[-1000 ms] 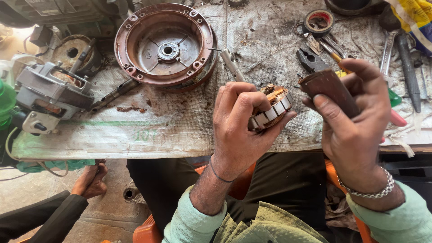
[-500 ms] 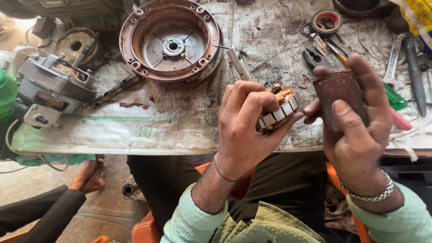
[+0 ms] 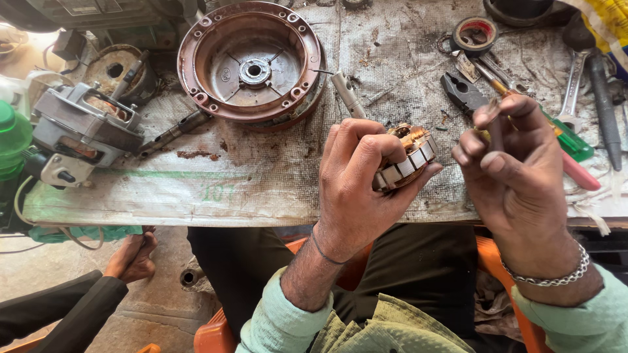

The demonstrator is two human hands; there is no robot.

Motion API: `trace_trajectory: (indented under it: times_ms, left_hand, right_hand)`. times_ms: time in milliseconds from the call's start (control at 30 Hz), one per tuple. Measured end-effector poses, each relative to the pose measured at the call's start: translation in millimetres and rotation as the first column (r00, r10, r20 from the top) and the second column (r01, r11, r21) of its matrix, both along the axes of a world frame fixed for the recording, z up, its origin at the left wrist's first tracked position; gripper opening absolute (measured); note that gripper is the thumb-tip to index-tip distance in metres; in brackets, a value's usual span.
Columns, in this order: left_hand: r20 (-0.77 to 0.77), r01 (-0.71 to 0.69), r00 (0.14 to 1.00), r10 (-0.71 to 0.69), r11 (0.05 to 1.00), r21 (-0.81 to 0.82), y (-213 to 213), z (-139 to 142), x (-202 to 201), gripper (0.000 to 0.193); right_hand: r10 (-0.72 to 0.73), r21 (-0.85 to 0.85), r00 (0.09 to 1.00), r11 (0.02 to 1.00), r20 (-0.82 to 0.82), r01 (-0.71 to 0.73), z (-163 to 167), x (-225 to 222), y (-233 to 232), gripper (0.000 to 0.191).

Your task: The person holds a motor armature and uses a small metal file to smooth the commutator segments. They rotate the armature by hand to access different sides and continue filing the copper segments.

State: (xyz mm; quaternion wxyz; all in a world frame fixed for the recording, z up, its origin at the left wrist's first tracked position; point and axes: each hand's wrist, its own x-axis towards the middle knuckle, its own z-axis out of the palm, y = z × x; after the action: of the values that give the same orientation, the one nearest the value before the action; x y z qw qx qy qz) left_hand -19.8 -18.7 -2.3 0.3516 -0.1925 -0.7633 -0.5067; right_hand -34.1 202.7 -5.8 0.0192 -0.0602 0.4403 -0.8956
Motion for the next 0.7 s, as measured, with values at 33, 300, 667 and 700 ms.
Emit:
trace_trajectory:
  times_ms: [33,300,667,700]
  left_hand:
    - [-0.002,-0.001,1.0,0.001,1.0,-0.001,0,0,0,0.047]
    - [-0.015,0.0,1.0,-0.001,1.0,-0.025,-1,-1,-1,0.048]
    - [-0.015,-0.002,1.0,0.001,1.0,-0.02,-1,-1,-1,0.048]
    - [-0.016,-0.003,1.0,0.003,1.0,-0.02,-1,-1,-1,0.048]
  right_hand:
    - [0.03,-0.068,0.998,0.997,0.054,-0.026,3,-1,0,0.042]
    - [0.082,-0.064,0.993,0.995,0.079,-0.077,18,1,-8,0.039]
    - [0.07,-0.045,0.992,0.997,0.106,-0.066,19,2,-11,0.039]
    - [0.071,-0.043,0.991,0.997,0.109,-0.067,19,2,-11,0.041]
